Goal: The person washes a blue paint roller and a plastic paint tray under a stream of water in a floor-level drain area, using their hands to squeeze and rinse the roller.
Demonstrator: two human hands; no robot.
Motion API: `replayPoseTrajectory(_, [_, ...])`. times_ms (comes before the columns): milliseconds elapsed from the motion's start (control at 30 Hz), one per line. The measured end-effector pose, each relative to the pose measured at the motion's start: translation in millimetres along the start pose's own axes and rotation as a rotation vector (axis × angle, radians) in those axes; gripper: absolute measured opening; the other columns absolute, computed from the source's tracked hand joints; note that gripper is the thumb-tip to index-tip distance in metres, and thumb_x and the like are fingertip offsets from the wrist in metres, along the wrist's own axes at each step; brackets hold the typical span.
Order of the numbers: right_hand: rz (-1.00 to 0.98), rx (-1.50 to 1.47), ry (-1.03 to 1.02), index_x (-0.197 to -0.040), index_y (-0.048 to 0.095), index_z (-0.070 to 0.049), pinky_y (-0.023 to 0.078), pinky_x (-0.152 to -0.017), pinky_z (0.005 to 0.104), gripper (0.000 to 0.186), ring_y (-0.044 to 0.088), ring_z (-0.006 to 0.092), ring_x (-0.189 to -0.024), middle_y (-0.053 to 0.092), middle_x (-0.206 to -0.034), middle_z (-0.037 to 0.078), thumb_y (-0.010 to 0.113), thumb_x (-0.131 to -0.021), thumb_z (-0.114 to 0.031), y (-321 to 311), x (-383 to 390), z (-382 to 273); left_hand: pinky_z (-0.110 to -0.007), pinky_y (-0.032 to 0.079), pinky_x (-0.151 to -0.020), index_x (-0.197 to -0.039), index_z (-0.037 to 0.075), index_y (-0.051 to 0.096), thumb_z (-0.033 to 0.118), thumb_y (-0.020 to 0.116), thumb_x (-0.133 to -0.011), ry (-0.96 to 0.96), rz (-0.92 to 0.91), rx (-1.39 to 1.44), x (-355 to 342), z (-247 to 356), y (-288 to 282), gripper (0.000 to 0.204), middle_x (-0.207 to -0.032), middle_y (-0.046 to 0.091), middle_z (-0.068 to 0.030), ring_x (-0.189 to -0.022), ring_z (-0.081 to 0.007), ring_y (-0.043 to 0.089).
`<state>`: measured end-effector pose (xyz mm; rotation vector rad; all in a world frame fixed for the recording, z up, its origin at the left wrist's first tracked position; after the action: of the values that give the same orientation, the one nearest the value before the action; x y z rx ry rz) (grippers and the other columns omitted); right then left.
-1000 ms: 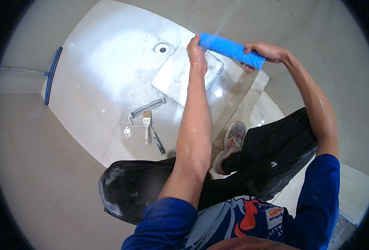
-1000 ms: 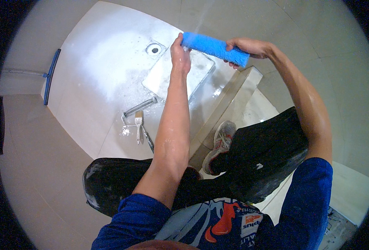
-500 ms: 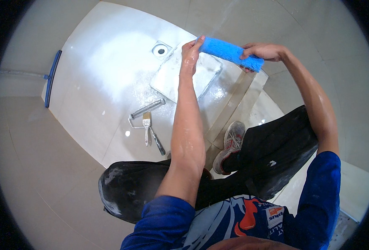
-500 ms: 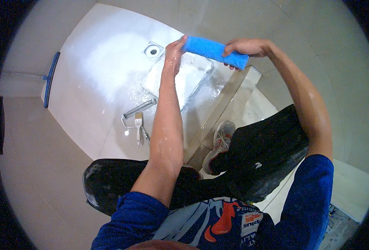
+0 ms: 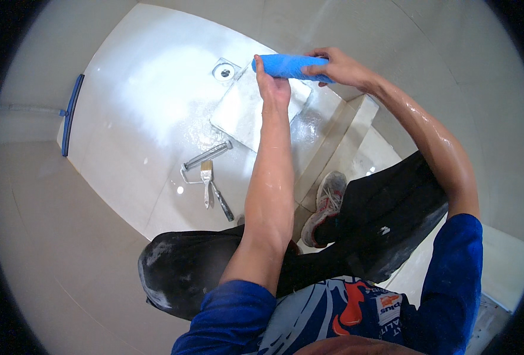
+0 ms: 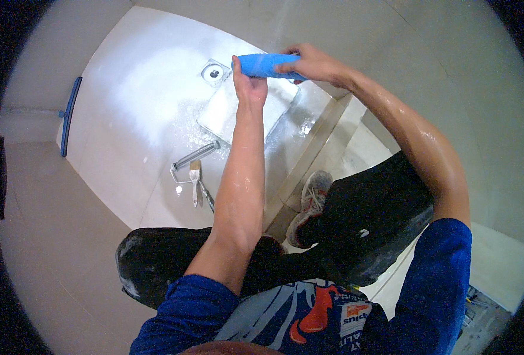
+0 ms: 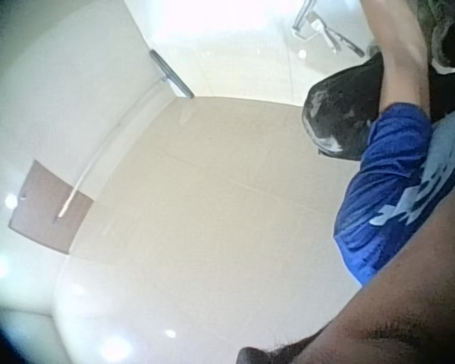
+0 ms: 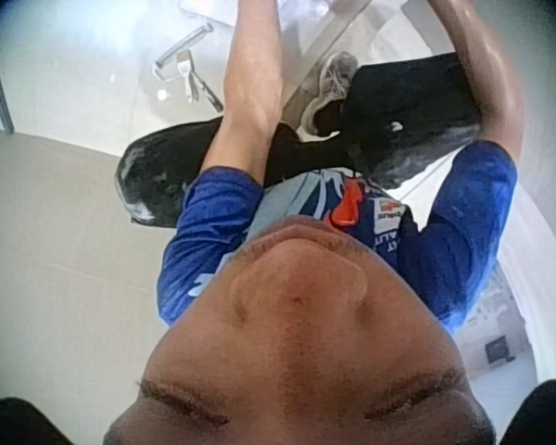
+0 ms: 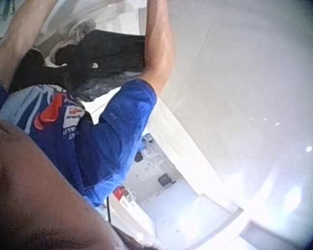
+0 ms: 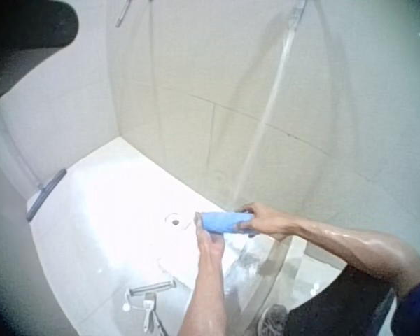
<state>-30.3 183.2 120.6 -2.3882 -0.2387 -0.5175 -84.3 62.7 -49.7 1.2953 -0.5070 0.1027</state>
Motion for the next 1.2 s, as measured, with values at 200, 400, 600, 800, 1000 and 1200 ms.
replayPoseTrajectory(200, [0.000, -0.459, 0.112, -0.136, 0.056, 0.006, 0.062, -0.082, 0.0282, 0.053, 0.070, 0.0196, -0.096, 0.068, -0.115, 0.016, 0.057, -0.104, -0.037, 11.3, -23.1, 2.9, -0.035, 0.053, -0.093, -0.133, 0.001, 0.054, 0.066, 0.059, -0.097, -0.264, -0.207, 0.043, 29.8, -29.2, 44.9, 0.074, -0.122, 0.063, -0.0126, -0.109, -0.0225, 0.062])
replayPoseTrajectory(400, [-0.042, -0.683, 0.189, -0.129, 0.056, 0.002, 0.062, -0.077, 0.0254, 0.052, 0.068, 0.0136, -0.086, 0.067, -0.104, 0.010, 0.047, -0.109, -0.045, 21.3, -30.5, -0.8, -0.027, 0.049, -0.060, -0.117, 0.008, 0.062, 0.063, 0.065, -0.094, -0.264, -0.094, -0.148, 19.2, -24.8, 45.0, 0.060, -0.104, 0.066, -0.0059, -0.082, -0.0171, 0.062])
replayPoseTrajectory(600, [-0.183, -0.405, 0.079, -0.133, 0.053, 0.005, 0.060, -0.079, 0.0291, 0.073, 0.068, 0.0158, -0.093, 0.066, -0.109, 0.012, 0.058, -0.099, -0.059, 19.8, -37.7, -8.6, -0.035, 0.053, -0.078, -0.121, 0.008, 0.056, 0.040, 0.076, -0.091, -0.184, -0.116, -0.220, 9.5, 7.5, 49.7, 0.049, -0.110, 0.064, -0.0073, -0.093, -0.0203, 0.063])
replayPoseTrajectory(800, [-0.210, -0.027, -0.013, -0.135, 0.052, 0.006, 0.058, -0.083, 0.0333, 0.089, 0.068, 0.0186, -0.096, 0.066, -0.109, 0.013, 0.074, -0.086, -0.065, 18.2, -24.0, -19.9, -0.041, 0.052, -0.092, -0.132, 0.002, 0.049, 0.028, 0.077, -0.091, 0.023, -0.024, -0.451, 11.3, 20.0, 52.0, 0.056, -0.116, 0.065, -0.0132, -0.106, -0.0244, 0.064])
replayPoseTrajectory(1000, [-0.190, -0.159, 0.015, -0.127, 0.057, 0.002, 0.053, -0.077, 0.0283, 0.075, 0.067, 0.0146, -0.090, 0.065, -0.104, 0.010, 0.073, -0.089, -0.060, 10.8, -27.7, -16.0, -0.044, 0.042, -0.108, -0.142, 0.004, 0.041, 0.055, 0.069, -0.094, -0.061, -0.161, -0.298, 6.7, 18.9, 49.1, 0.076, -0.125, 0.061, -0.0162, -0.121, -0.0289, 0.059])
replayPoseTrajectory(1200, [-0.219, -0.400, 0.104, -0.117, 0.063, -0.006, 0.049, -0.070, 0.0236, 0.053, 0.063, 0.0080, -0.082, 0.064, -0.095, 0.002, 0.062, -0.098, -0.056, 11.1, -32.3, -0.8, -0.050, 0.034, -0.114, -0.145, 0.006, 0.037, 0.073, 0.055, -0.094, -0.095, -0.224, -0.099, 8.4, 21.9, 50.2, 0.087, -0.135, 0.053, -0.0173, -0.130, -0.0316, 0.052])
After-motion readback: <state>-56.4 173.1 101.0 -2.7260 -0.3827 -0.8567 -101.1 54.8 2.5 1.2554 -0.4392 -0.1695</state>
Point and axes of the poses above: each hand's wrist, its own x-axis away from the middle knuckle, its own y-axis out of the palm, z = x × y, the point moved 5 cm from there along -x, towards the middle knuckle
